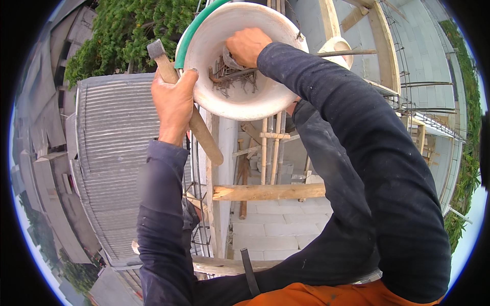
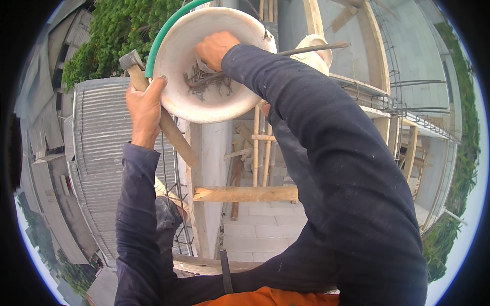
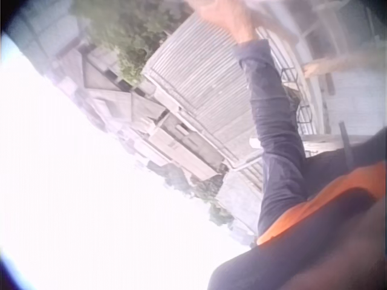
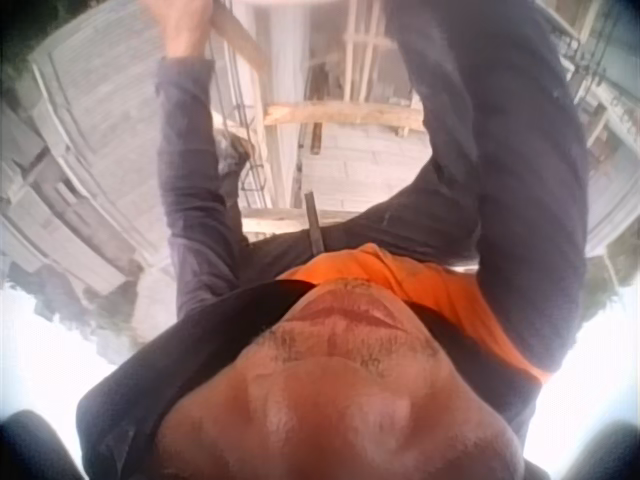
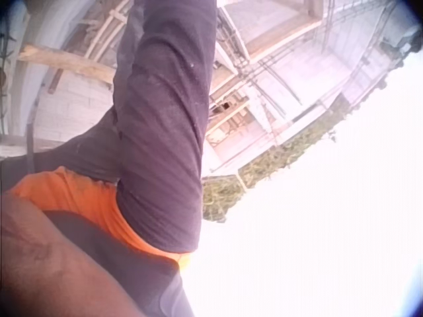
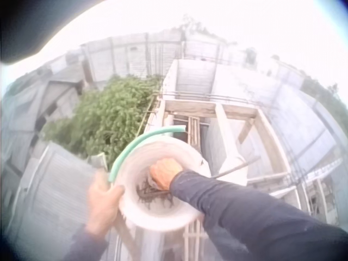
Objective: The person uses a hammer to bend and secure metal wire around steel rebar and a wooden form on a construction site.
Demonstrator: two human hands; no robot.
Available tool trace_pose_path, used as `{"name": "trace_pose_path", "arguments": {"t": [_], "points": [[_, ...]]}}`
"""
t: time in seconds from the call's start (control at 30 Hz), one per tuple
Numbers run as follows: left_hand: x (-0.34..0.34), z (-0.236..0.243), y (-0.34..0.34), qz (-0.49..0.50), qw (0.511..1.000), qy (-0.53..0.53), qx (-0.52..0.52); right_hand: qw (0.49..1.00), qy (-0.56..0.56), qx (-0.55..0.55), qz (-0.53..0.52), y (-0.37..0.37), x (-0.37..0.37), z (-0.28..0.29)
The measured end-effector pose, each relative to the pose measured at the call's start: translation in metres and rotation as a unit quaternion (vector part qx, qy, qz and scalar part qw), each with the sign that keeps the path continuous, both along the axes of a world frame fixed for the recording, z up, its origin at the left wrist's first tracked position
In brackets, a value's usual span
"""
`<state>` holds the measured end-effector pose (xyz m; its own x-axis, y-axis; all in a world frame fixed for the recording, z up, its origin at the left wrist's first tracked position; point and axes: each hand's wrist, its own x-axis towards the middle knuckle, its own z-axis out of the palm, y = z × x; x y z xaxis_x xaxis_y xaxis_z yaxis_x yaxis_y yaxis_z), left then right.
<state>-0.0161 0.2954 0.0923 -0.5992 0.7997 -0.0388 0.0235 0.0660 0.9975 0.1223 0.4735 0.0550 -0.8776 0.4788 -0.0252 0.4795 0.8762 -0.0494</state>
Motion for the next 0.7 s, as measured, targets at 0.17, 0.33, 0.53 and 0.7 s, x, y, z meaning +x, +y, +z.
{"name": "trace_pose_path", "arguments": {"t": [0.17, 0.33, 0.53, 0.7], "points": [[-0.002, -0.002, 0.0, 0.004, 1.0, -0.006, 0.001, 0.998, -0.058, -0.024, -0.03, 0.002, -0.012, -0.001], [-0.004, -0.004, 0.002, 0.01, 1.0, -0.017, 0.004, 0.998, -0.046, -0.035, -0.018, 0.005, -0.012, -0.002], [-0.009, -0.007, 0.004, 0.018, 1.0, -0.02, -0.015, 0.997, -0.043, -0.054, 0.02, 0.009, -0.005, 0.011], [-0.01, -0.005, 0.004, 0.014, 1.0, -0.02, -0.012, 0.998, 0.018, -0.051, 0.031, 0.012, 0.015, 0.019]]}}
